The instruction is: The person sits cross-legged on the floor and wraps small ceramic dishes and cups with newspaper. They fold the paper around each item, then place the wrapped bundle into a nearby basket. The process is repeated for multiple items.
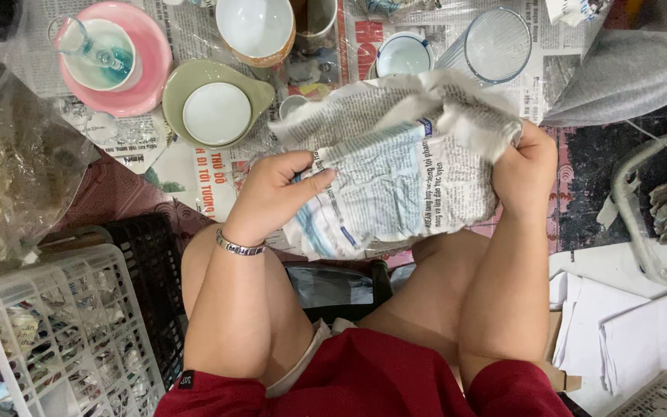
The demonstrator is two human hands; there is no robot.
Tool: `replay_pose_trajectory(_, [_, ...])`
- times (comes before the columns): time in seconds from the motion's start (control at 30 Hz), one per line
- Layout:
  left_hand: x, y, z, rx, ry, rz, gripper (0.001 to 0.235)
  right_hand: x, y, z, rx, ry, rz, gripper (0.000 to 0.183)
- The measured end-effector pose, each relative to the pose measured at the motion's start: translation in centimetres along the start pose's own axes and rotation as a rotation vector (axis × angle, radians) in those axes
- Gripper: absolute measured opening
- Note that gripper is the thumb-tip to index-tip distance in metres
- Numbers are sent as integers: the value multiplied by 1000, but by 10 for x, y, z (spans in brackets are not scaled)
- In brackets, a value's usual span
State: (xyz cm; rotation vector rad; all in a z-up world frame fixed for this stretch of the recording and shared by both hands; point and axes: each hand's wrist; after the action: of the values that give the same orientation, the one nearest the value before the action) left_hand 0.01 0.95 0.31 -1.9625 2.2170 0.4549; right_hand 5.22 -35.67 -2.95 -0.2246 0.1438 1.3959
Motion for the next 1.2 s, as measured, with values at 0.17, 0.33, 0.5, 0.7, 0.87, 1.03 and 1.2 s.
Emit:
replay_pose_trajectory(0.17, [-3,0,3,26,162,67,33,-2,-1,3,18,34,-29,10])
replay_pose_trajectory(0.33, [-1,-2,10,22,210,-40,32,-5,-1,9,45,22,-25,12])
replay_pose_trajectory(0.5, [-1,-3,14,-115,345,-224,19,-12,-3,11,59,-81,-68,14])
replay_pose_trajectory(0.7, [-1,-3,12,-77,234,-477,22,-11,-5,6,32,-109,-44,13])
replay_pose_trajectory(0.87, [1,-3,11,-37,343,-524,20,-12,-7,3,64,-146,-62,17])
replay_pose_trajectory(1.03, [1,0,13,-3,316,-554,22,-12,-9,0,41,-153,-80,15])
replay_pose_trajectory(1.2, [1,0,7,-19,302,-584,23,-14,-9,0,23,-169,-90,14])
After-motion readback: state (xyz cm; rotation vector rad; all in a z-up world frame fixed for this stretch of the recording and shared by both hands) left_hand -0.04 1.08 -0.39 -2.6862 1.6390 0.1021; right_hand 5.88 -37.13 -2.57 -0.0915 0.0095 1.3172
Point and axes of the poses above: each hand's wrist, its own y-axis away from the middle knuckle, its own x-axis out of the palm, z = x × y, and after that the axes turned 6 degrees about -z, right-handed
